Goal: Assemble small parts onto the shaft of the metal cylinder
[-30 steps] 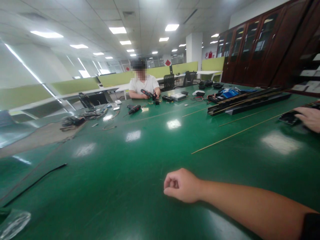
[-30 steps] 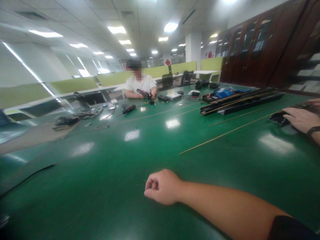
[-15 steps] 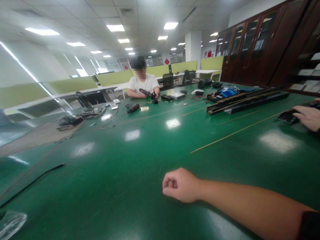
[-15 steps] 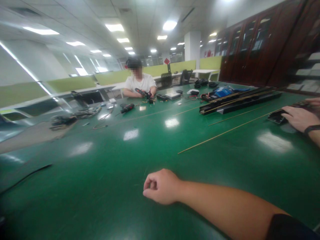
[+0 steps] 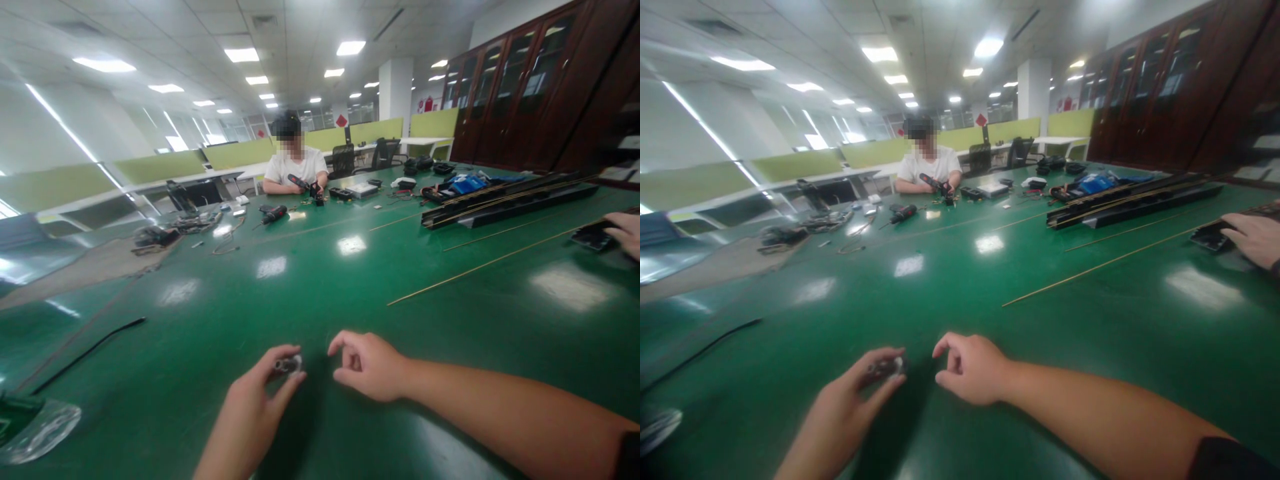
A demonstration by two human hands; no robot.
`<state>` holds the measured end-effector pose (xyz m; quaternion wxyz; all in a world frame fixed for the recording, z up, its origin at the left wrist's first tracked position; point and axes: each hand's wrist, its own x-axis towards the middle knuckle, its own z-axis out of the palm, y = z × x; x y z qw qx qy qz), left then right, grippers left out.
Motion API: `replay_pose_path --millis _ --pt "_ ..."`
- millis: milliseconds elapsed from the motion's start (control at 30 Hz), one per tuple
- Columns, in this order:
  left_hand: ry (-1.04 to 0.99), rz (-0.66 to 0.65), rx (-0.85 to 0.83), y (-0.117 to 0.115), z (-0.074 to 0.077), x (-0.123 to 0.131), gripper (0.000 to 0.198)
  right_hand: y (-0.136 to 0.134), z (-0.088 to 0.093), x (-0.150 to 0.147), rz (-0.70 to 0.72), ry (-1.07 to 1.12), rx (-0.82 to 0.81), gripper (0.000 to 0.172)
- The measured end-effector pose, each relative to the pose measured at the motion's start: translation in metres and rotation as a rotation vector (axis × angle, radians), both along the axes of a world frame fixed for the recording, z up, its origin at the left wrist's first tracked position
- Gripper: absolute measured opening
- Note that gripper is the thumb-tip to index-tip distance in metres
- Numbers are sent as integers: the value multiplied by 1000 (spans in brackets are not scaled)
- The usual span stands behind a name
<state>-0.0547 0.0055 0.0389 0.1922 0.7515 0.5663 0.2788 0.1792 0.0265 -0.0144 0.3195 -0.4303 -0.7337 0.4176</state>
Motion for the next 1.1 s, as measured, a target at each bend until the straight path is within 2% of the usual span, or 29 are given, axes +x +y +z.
replay_pose_path --millis 67,133,233,300,433,667,833,1100 --pt "-92 -98 -30 15 -12 25 30 0 -1 -1 -16 20 -11 32" --pt "-183 -130 -34 23 -25 42 28 0 -2 -1 -25 26 -19 26" --pt "-261 -154 -71 22 -41 46 22 -1 -3 -2 -17 14 -16 15" --pt "-298 -154 -91 19 -46 42 27 -1 -3 -2 -12 19 -17 13" --pt "-363 -105 -83 15 -47 39 49 -1 -4 -3 -18 54 -47 17" --pt "-337 -96 -37 15 -50 40 53 -1 -6 -3 -16 77 -53 16" --pt "-360 -65 -30 17 -53 37 50 -1 -4 -3 -11 27 -45 16" --pt "-268 -123 97 18 -49 35 27 -2 -1 -3 -3 9 -45 17"
